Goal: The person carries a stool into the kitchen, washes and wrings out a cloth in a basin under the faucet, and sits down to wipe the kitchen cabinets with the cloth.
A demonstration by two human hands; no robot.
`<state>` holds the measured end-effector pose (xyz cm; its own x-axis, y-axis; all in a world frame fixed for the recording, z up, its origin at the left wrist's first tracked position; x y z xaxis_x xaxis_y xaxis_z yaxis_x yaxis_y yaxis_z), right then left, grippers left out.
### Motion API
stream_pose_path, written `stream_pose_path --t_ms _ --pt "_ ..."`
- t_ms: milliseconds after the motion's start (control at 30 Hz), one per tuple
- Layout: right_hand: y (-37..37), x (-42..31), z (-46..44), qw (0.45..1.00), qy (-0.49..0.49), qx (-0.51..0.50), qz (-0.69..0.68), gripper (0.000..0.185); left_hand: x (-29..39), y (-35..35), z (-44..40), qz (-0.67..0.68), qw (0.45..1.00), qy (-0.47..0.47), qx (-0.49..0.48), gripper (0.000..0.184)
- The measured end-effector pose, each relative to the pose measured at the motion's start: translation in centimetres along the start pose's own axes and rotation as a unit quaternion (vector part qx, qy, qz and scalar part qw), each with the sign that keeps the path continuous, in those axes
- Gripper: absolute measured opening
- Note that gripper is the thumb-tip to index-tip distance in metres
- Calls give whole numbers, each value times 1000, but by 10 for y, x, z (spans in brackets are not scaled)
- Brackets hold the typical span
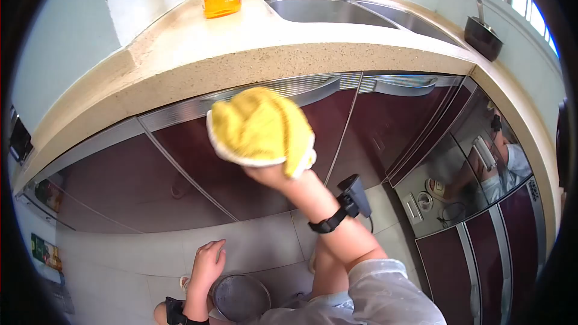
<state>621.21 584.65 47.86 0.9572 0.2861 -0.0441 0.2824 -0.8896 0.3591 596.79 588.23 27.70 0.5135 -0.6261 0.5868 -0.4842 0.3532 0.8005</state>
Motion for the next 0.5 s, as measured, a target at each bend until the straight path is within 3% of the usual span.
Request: stream_pose_path --t_ms 67,133,200,267,333,433,500 --pt "24 15 -9 993 7 35 114 33 0 -2 5 9 1000 10 24 26" --pt "44 50 3 988 -4 73 133 36 -5 -2 14 27 998 29 47 24" --pt "60 71 22 985 54 40 157 40 -5 -3 20 25 997 27 62 23" --pt "59 116 49 990 -26 26 133 41 -10 -6 22 18 997 30 73 23" --pt "57 133 71 984 -18 -11 177 40 -12 -8 21 24 996 47 76 23" --pt "46 121 93 959 -58 17 278 42 -5 -10 23 33 996 42 76 24" --pt "34 112 112 969 -83 -14 231 41 -1 -12 23 27 997 39 67 24"
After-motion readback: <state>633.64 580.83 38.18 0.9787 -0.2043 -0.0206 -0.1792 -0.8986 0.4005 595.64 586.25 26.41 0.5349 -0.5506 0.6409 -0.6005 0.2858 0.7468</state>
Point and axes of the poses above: each hand's wrist, its own z-axis away from the middle knuckle, its own y-axis out of the back of the hand, x = y × z, the point moved 5 cm from there along -z, towards the middle knuckle, and after that the axes turned 2 degrees about z, right-handed, at the moved point
